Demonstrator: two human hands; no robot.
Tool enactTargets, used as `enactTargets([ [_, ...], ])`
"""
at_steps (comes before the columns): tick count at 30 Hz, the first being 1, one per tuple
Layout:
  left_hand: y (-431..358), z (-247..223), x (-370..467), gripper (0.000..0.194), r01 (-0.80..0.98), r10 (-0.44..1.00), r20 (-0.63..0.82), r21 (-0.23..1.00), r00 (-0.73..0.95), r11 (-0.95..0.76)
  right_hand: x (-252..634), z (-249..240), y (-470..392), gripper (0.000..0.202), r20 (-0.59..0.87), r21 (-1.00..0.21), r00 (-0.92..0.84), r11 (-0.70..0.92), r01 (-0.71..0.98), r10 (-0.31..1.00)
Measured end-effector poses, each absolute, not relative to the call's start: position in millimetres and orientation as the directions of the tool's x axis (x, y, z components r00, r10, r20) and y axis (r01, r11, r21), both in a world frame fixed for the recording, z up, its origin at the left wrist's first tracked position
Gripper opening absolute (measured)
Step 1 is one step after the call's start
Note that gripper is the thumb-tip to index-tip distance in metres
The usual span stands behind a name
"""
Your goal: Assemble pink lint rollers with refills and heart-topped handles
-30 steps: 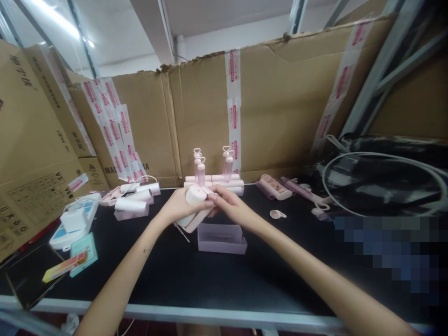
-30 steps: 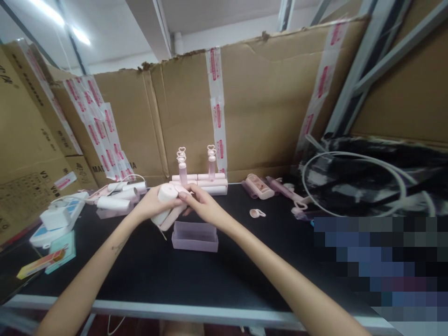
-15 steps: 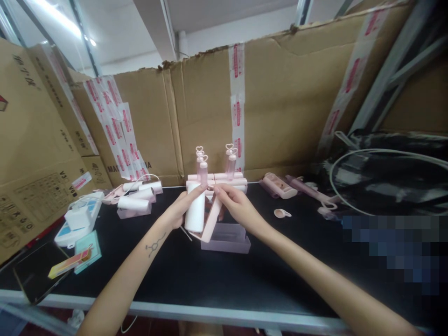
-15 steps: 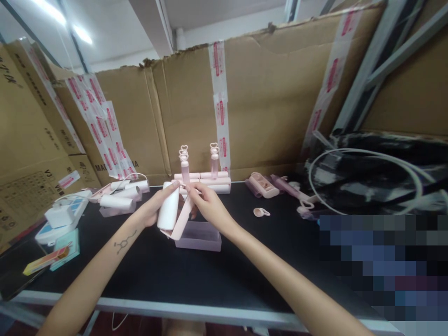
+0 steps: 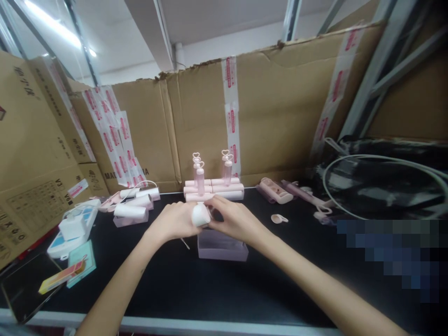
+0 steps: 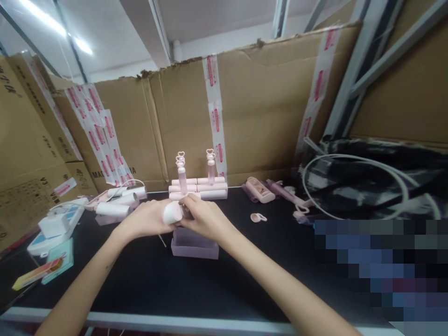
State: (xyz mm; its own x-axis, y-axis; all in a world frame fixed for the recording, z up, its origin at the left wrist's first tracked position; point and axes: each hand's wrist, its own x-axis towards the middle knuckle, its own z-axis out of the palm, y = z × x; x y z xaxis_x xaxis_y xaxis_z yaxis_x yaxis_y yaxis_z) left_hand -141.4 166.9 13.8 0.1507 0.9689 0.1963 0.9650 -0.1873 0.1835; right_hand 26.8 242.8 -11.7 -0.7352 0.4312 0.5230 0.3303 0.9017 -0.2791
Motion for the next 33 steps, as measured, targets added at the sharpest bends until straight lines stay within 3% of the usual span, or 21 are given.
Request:
enactTargets([
  [2,168,13,-139,0.04,0.991,0.966,0.231,0.041,0.117,-0.13,26,-14,244,0.02,0.529,-0.179,-0.74,0.907,0.381,0.415],
  [4,170,13,-139,0.044,0.994,0.959,0.262,-0.009,0.106,-0.107,25,-17,245,0.021,0.554,-0.177,-0.74,0.922,0.344,0.383],
  [10,175,15,-142,0.037,0.99,0.92,0.368,-0.007,0.133,-0.14,26,-16,247,0.018,0.648,-0.361,-0.651,0.912,0.194,0.395],
  [14,183,3,-146,0.042,0.977,0.829,0.532,0.01,0.175,-0.213,29,-10,244,0.023,0.712,-0.431,-0.564,0.895,0.12,0.418],
  [19,195,-14,-153,0.044,0.917,0.638,0.718,-0.001,0.277,-0.398,30,-11,241,0.025,0.821,-0.286,-0.475,0.948,0.14,0.318],
  [24,198,-20,-157,0.041,0.904,0.612,0.725,-0.033,0.316,-0.427,29,-17,244,0.03,0.849,-0.138,-0.491,0.978,0.155,0.197],
  [30,195,-21,-156,0.047,0.91,0.706,0.634,0.009,0.315,-0.414,34,-10,241,0.027,0.737,-0.183,-0.622,0.964,0.193,0.265],
  [33,196,-18,-161,0.042,0.911,0.671,0.657,-0.061,0.345,-0.409,35,-5,238,0.026,0.694,-0.212,-0.667,0.962,0.17,0.271],
])
